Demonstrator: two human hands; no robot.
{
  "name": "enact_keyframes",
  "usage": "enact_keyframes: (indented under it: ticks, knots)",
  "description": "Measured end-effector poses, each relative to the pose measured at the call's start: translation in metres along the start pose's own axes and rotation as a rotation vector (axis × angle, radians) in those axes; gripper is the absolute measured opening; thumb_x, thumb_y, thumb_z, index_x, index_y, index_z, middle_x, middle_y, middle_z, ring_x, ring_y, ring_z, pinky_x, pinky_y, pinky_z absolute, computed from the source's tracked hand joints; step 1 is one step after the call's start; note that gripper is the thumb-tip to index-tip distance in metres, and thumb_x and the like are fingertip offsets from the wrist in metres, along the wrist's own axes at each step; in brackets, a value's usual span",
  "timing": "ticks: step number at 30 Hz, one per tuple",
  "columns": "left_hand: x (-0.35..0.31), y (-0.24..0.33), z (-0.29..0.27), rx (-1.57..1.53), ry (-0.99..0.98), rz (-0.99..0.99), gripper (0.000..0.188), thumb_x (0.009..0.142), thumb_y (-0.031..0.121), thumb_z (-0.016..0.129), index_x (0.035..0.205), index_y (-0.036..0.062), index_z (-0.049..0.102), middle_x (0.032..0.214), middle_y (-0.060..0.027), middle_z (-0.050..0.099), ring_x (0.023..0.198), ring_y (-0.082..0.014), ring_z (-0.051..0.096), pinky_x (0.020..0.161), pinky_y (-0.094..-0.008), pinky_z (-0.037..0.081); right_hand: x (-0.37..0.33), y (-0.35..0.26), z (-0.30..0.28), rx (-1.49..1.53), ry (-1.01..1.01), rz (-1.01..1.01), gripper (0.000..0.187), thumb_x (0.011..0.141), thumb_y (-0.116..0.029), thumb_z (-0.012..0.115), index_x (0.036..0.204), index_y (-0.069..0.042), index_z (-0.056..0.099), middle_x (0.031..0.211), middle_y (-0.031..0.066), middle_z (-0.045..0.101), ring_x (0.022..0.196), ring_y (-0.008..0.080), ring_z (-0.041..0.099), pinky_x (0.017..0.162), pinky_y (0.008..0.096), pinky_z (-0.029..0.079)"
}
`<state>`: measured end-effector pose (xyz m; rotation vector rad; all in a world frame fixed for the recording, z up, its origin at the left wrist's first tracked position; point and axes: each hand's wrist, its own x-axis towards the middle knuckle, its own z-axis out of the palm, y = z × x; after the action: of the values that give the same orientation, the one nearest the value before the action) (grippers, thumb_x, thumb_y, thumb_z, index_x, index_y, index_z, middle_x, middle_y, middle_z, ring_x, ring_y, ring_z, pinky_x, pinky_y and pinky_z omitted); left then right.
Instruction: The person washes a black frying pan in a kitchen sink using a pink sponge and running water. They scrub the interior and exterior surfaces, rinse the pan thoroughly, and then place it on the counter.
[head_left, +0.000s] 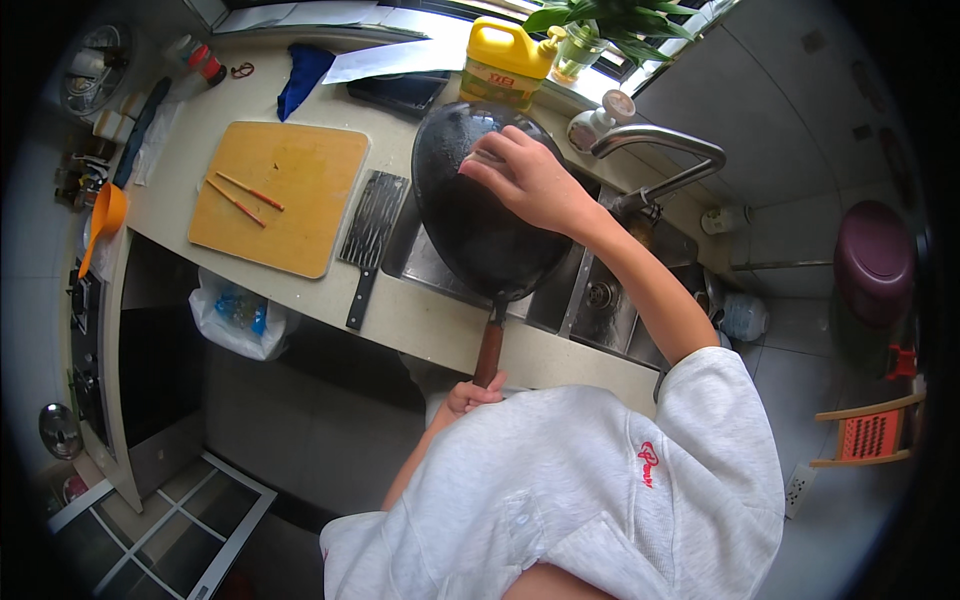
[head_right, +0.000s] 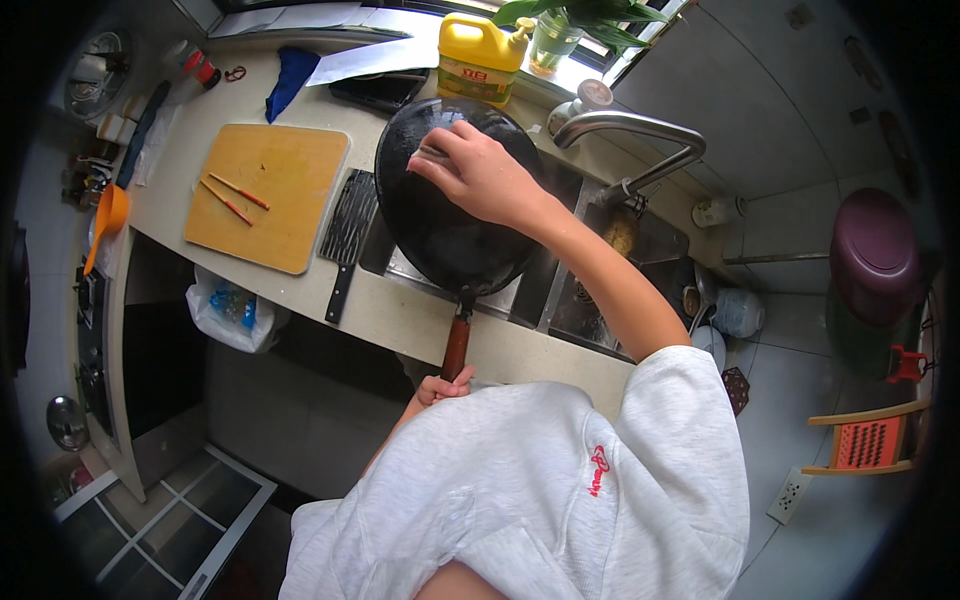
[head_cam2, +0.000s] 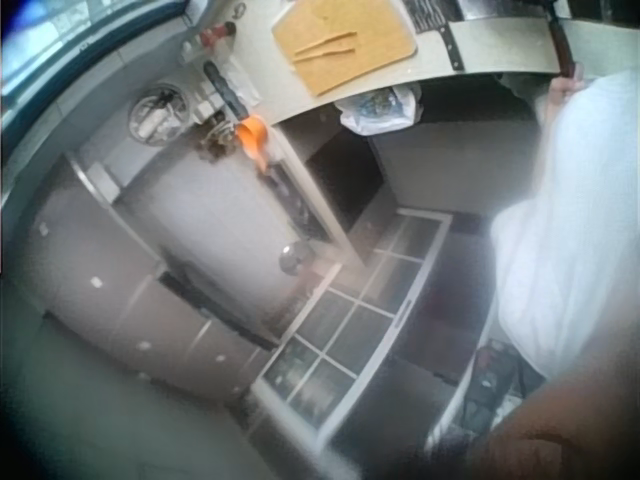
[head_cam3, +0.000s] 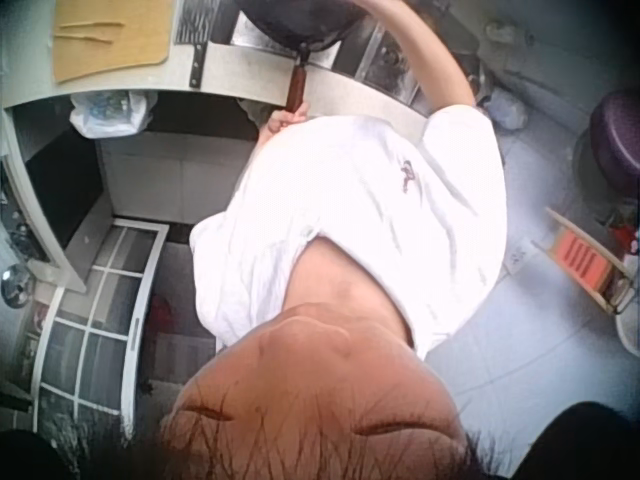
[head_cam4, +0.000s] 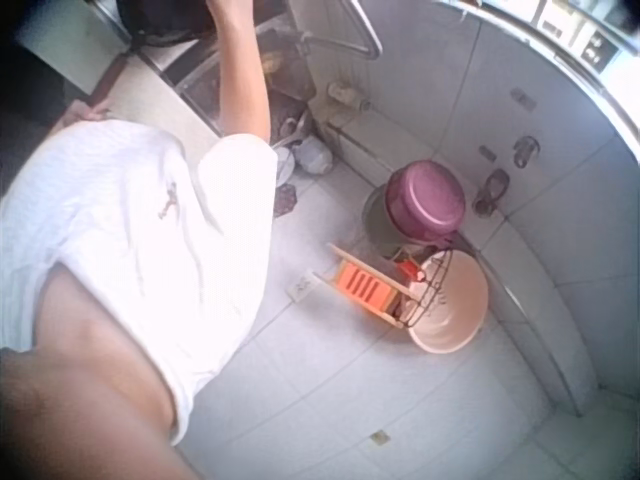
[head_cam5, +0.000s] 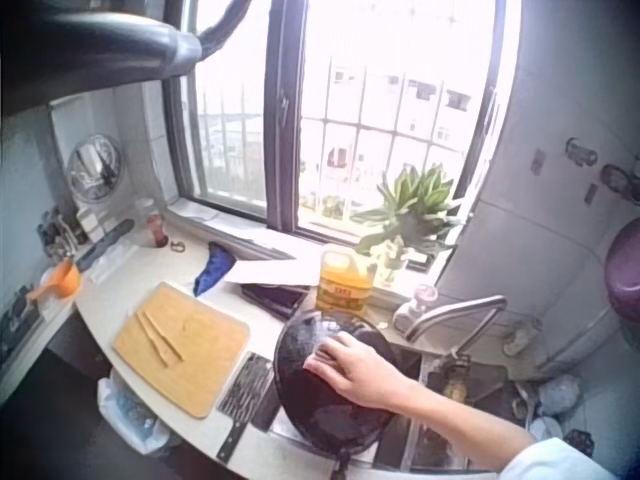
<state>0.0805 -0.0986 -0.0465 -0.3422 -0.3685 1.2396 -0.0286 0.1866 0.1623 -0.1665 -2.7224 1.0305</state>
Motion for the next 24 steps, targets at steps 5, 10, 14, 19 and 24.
enact_keyframes:
  ticks: [5,10,14,19,24]
  knots:
    - [0.002,0.003,-0.001,-0.010,0.003,-0.009,0.019,0.084,-0.004,0.050,0.079,0.0109,0.039,0.056,0.0038,0.035,0.042,-0.0029,0.030,0.039,-0.0186,0.024,0.006,0.002,0.000,0.069,-0.001,-0.062,0.026,0.096,-0.023,0.052,0.093,0.002,0.057,0.081,0.0172,0.057,0.075,0.0290,0.058,0.069,0.0344,0.046]
    - [0.001,0.003,0.005,-0.038,0.099,0.018,0.017,0.085,-0.004,0.048,0.079,0.0097,0.040,0.054,0.0028,0.035,0.041,-0.0032,0.029,0.038,-0.0192,0.022,0.016,-0.008,0.012,0.071,-0.003,-0.129,0.025,0.094,-0.020,0.053,0.084,0.002,0.052,0.077,0.0182,0.059,0.076,0.0353,0.058,0.068,0.0401,0.047]
    - [0.005,0.005,0.013,-0.031,0.012,0.005,0.016,0.085,-0.004,0.049,0.079,0.0087,0.041,0.053,0.0023,0.035,0.041,-0.0038,0.029,0.038,-0.0198,0.022,0.022,-0.010,0.016,0.025,-0.041,-0.115,0.023,0.094,-0.017,0.053,0.083,0.003,0.050,0.077,0.0207,0.059,0.076,0.0388,0.059,0.066,0.0425,0.047]
    - [0.003,0.005,0.011,-0.061,0.024,-0.003,0.015,0.085,-0.004,0.049,0.080,0.0081,0.042,0.052,0.0022,0.034,0.041,-0.0043,0.029,0.038,-0.0196,0.022,0.021,-0.020,0.017,0.009,-0.091,-0.099,0.022,0.093,-0.016,0.053,0.083,0.003,0.049,0.076,0.0226,0.059,0.074,0.0395,0.059,0.063,0.0433,0.047]
    - [0.004,0.006,0.022,-0.065,0.065,-0.029,0.026,0.080,-0.006,0.051,0.072,0.0132,0.035,0.053,0.0019,0.039,0.040,-0.0045,0.033,0.040,-0.0194,0.032,0.015,-0.018,0.019,-0.033,-0.135,-0.166,0.020,0.093,-0.017,0.056,0.086,0.001,0.052,0.077,0.0191,0.059,0.073,0.0367,0.059,0.061,0.0411,0.047]
